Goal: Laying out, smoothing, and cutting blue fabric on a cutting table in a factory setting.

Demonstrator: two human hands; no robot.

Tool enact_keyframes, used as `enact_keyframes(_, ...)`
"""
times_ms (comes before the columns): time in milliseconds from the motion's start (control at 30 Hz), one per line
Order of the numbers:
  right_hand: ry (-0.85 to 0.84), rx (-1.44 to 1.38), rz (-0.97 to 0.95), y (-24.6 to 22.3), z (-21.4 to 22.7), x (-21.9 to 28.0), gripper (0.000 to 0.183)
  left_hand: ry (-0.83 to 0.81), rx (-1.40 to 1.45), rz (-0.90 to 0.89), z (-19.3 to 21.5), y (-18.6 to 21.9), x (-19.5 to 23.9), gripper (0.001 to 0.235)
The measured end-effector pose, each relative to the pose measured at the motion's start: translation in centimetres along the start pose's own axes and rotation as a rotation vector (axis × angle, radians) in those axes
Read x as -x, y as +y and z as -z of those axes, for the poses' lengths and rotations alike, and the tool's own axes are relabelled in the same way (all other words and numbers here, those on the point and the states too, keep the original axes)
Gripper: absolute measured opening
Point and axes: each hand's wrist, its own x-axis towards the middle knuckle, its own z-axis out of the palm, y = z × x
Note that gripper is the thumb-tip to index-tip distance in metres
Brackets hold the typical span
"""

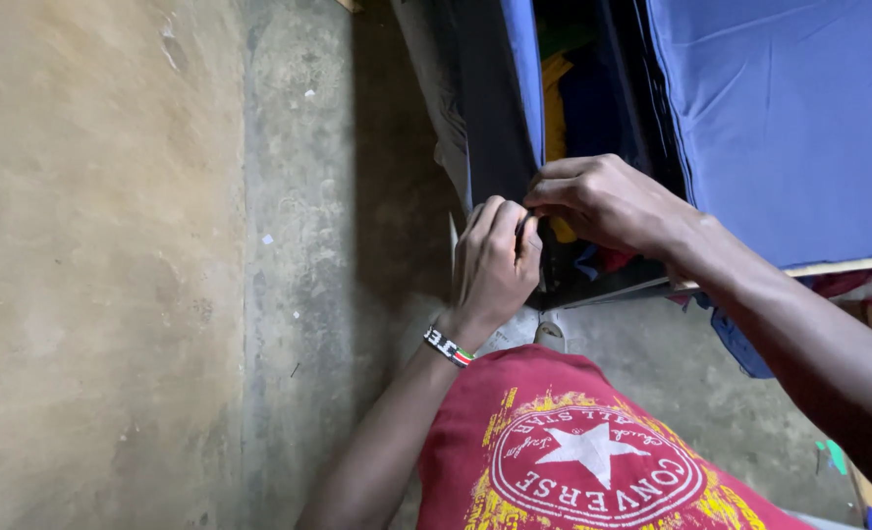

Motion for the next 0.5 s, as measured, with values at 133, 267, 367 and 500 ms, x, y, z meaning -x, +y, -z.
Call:
enact_keyframes(133,0.01,-0.043,0.03,-0.4,1.2,-1.0,0.018,0.098,-0.129,-0.044,-0.2,0.2,-0.6,0.022)
enact_keyframes(267,0.104,-0.072,0.043,-1.0,1.7,-0.9,0.012,0.134,-0.145,-0.102,0.2,1.0,-1.5,0.033)
enact_keyframes(367,0.167,-0.2,0.034,-2.9,1.8,-0.4,0.032,0.15,-0.123,-0.127,0.0,1.0,-1.9,0.037)
enact_keyframes(500,0.242,-0.351,-0.172,-4.4,-2.7,2.7,0.11,0.155,-0.131,-0.102,0.0,1.1,-1.3,0.039)
